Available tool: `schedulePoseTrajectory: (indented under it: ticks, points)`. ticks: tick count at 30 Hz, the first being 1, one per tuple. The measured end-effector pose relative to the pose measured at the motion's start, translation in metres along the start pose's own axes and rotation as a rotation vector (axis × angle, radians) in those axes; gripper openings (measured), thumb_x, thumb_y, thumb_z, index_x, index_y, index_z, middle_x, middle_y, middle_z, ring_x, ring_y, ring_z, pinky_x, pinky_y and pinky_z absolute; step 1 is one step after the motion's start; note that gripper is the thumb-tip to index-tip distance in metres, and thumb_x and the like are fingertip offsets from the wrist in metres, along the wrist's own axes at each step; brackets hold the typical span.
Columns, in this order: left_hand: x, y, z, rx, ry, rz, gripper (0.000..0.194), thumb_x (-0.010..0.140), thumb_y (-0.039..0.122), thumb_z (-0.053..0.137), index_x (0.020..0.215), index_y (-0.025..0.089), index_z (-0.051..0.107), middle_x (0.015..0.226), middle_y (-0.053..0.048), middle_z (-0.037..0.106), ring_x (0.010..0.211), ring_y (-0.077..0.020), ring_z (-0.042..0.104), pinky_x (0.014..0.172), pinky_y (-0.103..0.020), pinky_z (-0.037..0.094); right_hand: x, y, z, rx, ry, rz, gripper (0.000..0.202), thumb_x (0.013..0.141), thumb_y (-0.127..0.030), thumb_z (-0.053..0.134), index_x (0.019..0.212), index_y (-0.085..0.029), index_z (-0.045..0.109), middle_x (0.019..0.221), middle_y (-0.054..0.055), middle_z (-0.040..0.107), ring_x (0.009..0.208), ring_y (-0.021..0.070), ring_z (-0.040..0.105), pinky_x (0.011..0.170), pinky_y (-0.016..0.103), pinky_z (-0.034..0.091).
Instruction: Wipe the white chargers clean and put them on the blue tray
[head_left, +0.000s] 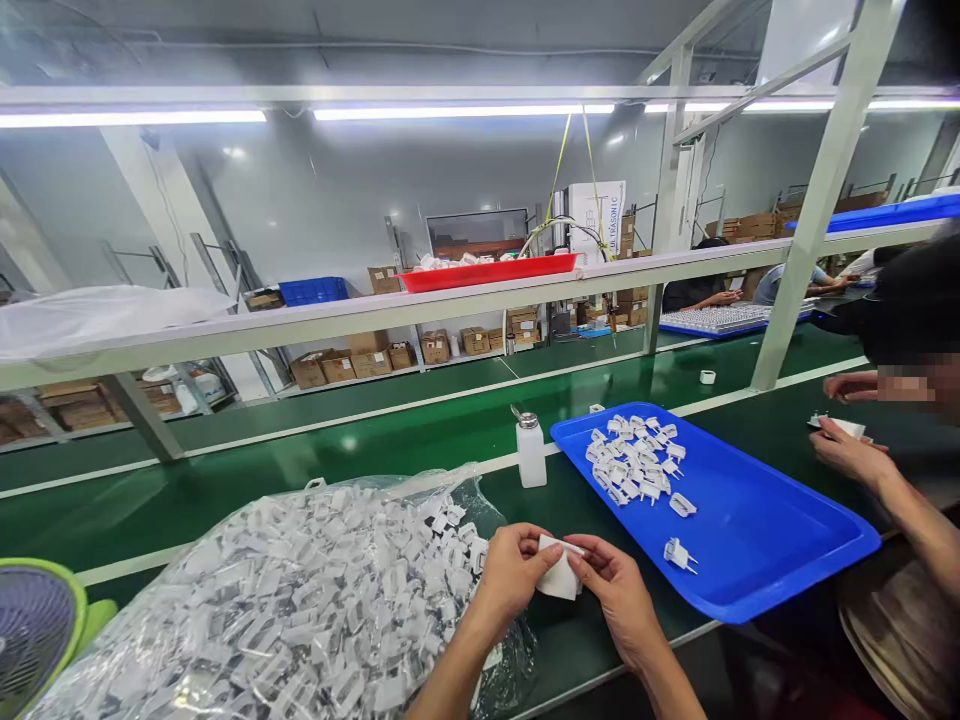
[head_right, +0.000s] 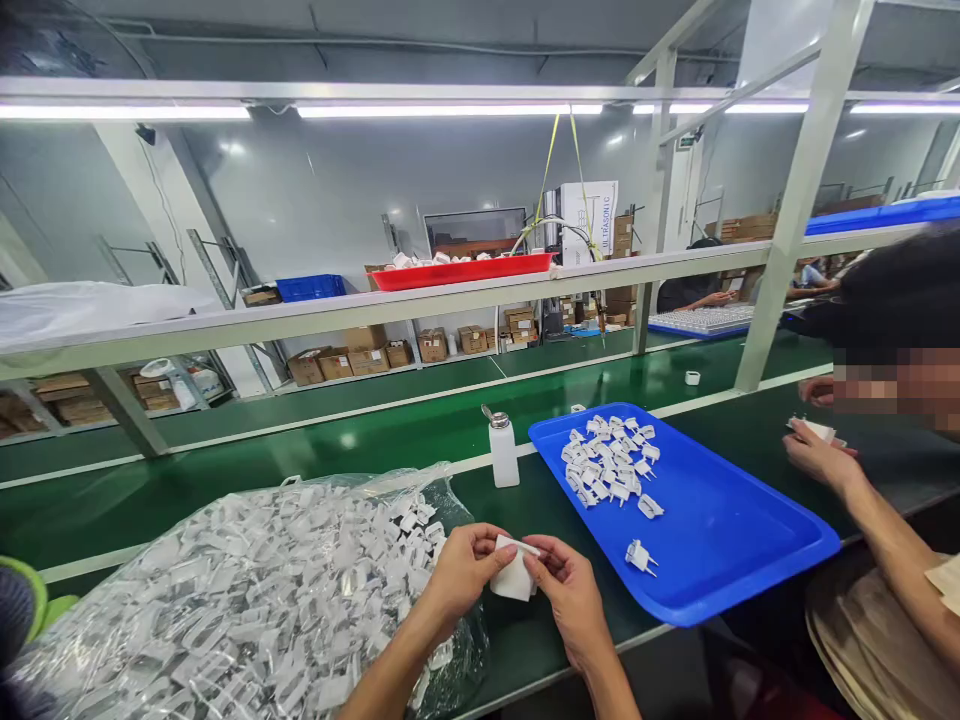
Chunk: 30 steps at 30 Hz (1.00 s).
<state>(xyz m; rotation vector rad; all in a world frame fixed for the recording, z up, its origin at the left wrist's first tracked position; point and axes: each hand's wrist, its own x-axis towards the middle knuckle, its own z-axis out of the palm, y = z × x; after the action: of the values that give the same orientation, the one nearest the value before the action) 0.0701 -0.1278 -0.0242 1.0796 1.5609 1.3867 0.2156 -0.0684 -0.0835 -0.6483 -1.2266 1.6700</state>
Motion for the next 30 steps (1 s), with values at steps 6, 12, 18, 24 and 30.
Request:
schedulePoseTrajectory:
  ticks: [6,12,18,24,30]
  points:
    - [-0.003,-0.017,0.01,-0.072,0.112,-0.024,0.019,0.076,0.034,0.065,0.085,0.017,0.061,0.065,0.001,0.066,0.057,-0.0132,0.057,0.052,-0.023,0.038,0.0,-0.001,0.003,-0.006,-0.031,0.026,0.04,0.073,-0.046,0.086,0.102,-0.02,0.078,0.094,0.008,0.078,0.086,0.0244,0.069,0.081,0.035,0.053]
    - [-0.01,-0.026,0.01,-0.134,0.115,-0.125,0.019,0.069,0.021,0.068,0.086,0.018,0.062,0.064,0.002,0.065,0.061,-0.0151,0.061,0.055,-0.024,0.042,-0.002,0.002,0.002,-0.015,-0.01,0.069,0.042,0.073,-0.043,0.087,0.106,-0.02,0.075,0.098,0.009,0.077,0.089,0.0245,0.068,0.079,0.033,0.052]
    - [-0.006,-0.025,0.012,-0.264,0.159,-0.156,0.02,0.073,0.036,0.069,0.083,0.019,0.063,0.071,-0.003,0.07,0.072,-0.0215,0.069,0.065,-0.029,0.05,0.0,0.004,0.001,-0.026,-0.008,0.071,0.049,0.077,-0.049,0.081,0.117,-0.021,0.072,0.101,0.009,0.074,0.086,0.0225,0.064,0.078,0.032,0.051]
    - [-0.011,-0.01,0.021,-0.399,0.14,-0.114,0.019,0.08,0.035,0.06,0.093,0.022,0.054,0.071,-0.001,0.07,0.068,-0.021,0.069,0.068,-0.031,0.052,0.004,0.006,0.002,-0.029,-0.024,0.038,0.041,0.073,-0.054,0.083,0.092,-0.019,0.074,0.075,0.001,0.062,0.066,0.0139,0.047,0.061,0.024,0.039]
    - [-0.021,0.008,0.029,-0.41,0.097,-0.057,0.016,0.089,0.035,0.051,0.099,0.023,0.053,0.083,-0.002,0.072,0.076,-0.0184,0.067,0.073,-0.029,0.048,0.004,0.003,0.004,0.04,-0.058,0.041,0.035,0.076,-0.045,0.085,0.096,-0.018,0.076,0.073,0.0,0.06,0.066,0.012,0.043,0.062,0.024,0.038]
